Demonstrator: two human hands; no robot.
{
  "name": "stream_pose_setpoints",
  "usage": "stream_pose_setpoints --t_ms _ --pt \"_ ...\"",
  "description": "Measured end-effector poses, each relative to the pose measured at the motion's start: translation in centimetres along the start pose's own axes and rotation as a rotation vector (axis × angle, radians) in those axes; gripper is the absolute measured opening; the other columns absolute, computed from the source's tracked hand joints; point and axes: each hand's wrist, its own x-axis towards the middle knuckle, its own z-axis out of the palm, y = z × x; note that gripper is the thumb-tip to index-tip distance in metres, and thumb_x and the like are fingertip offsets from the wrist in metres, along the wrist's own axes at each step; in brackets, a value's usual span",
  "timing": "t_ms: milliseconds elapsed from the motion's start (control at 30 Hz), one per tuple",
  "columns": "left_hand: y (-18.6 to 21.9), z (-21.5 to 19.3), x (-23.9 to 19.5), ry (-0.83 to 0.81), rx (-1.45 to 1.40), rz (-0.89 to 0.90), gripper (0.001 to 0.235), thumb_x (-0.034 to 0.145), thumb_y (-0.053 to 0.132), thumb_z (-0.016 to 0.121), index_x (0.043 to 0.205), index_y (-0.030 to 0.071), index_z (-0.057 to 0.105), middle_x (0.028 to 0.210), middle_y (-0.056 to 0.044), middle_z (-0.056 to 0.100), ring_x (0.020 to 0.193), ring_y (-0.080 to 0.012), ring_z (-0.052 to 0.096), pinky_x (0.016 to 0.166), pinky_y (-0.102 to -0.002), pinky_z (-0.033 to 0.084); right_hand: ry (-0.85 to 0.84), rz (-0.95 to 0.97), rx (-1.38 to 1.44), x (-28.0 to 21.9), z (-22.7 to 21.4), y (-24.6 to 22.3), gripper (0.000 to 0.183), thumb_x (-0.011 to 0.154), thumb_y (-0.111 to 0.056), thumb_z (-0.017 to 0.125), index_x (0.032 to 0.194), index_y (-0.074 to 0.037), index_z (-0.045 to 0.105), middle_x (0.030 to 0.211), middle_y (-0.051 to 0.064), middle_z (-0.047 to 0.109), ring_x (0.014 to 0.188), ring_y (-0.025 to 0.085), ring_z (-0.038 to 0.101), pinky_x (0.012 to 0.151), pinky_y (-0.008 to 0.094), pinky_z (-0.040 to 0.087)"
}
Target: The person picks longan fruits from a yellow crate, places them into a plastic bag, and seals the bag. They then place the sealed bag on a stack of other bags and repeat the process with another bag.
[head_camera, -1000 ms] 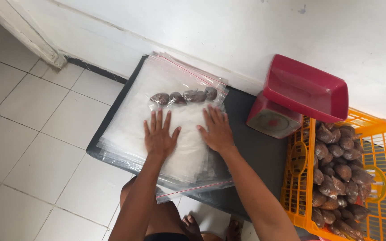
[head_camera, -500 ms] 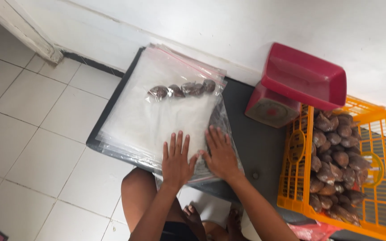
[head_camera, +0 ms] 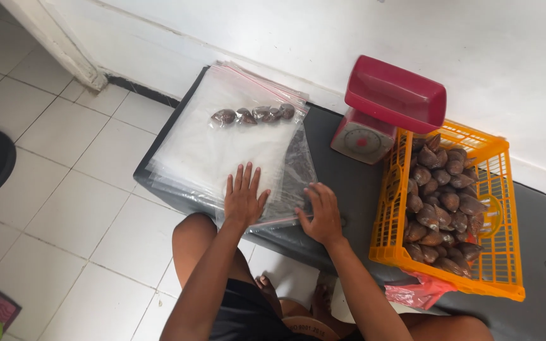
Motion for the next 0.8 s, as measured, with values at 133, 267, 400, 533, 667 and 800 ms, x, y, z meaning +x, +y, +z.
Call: stream_pose_setpoints --t_ms 133,267,400,533,667,800 --pt "0.5 0.5 -0.1 0.016 0.045 -0.026 0.075 0.106 0.064 0.01 0.167 0.02 0.01 0.175 -0.011 0.003 0.161 -0.0319 -0.001 0.129 -0.055 0.0 -0.092 -0.191 -0.003 -1.7 -2.0 -1.1 0.044 0.094 -0.038 0.071 0.132 -0.018 0.06 0.129 0.005 0.051 0.13 0.028 0.053 0.111 0.049 0.045" --pt "3.7 -1.1 -4.1 0.149 0.099 0.045 0.07 0.105 0.054 0.037 0.162 0.013 0.032 0.17 -0.017 0.022 0.159 -0.0358 0.015 0.127 -0.056 0.01 -0.094 -0.284 0.107 -2.1 -2.2 -0.5 0.04 0.084 -0.015 0.06 0.123 -0.02 0.065 0.118 0.002 0.055 0.121 0.026 0.057 0.106 0.046 0.046" --pt "3.7 4.5 -6.5 0.403 0.007 0.29 0.07 0.088 0.056 0.066 0.14 0.011 0.054 0.147 -0.016 0.049 0.142 -0.035 0.044 0.117 -0.051 0.034 -0.071 -0.299 0.109 -2.1 -1.9 -0.4 0.043 0.077 -0.012 0.057 0.118 -0.018 0.067 0.113 0.005 0.057 0.112 0.027 0.059 0.1 0.047 0.047" --pt "2.3 7.2 -7.3 0.391 0.039 0.348 0.039 0.093 0.043 0.065 0.123 0.019 0.059 0.118 -0.004 0.057 0.121 -0.0269 0.055 0.1 -0.043 0.044 -0.007 -0.319 0.096 -2.1 -2.4 -0.8 0.018 0.086 -0.011 0.06 0.101 -0.017 0.067 0.098 0.002 0.054 0.098 0.022 0.059 0.093 0.04 0.048" --pt "-0.4 9.5 -6.1 0.539 0.054 0.379 0.018 0.098 0.024 0.059 0.113 0.019 0.066 0.107 -0.003 0.062 0.112 -0.0263 0.06 0.083 -0.038 0.053 -0.03 -0.312 0.118 -1.9 -3.3 -1.2 0.011 0.089 -0.019 0.067 0.099 -0.019 0.067 0.096 0.0 0.055 0.095 0.02 0.06 0.091 0.038 0.048" --pt "-0.8 8.8 -6.1 0.576 0.075 0.364 0.013 0.098 0.024 0.061 0.107 0.019 0.067 0.101 -0.002 0.064 0.104 -0.0243 0.063 0.08 -0.036 0.055 -0.051 -0.324 0.084 -2.0 -3.0 -1.1 0.014 0.089 -0.02 0.068 0.103 -0.021 0.069 0.098 -0.001 0.056 0.098 0.019 0.06 0.093 0.039 0.048"
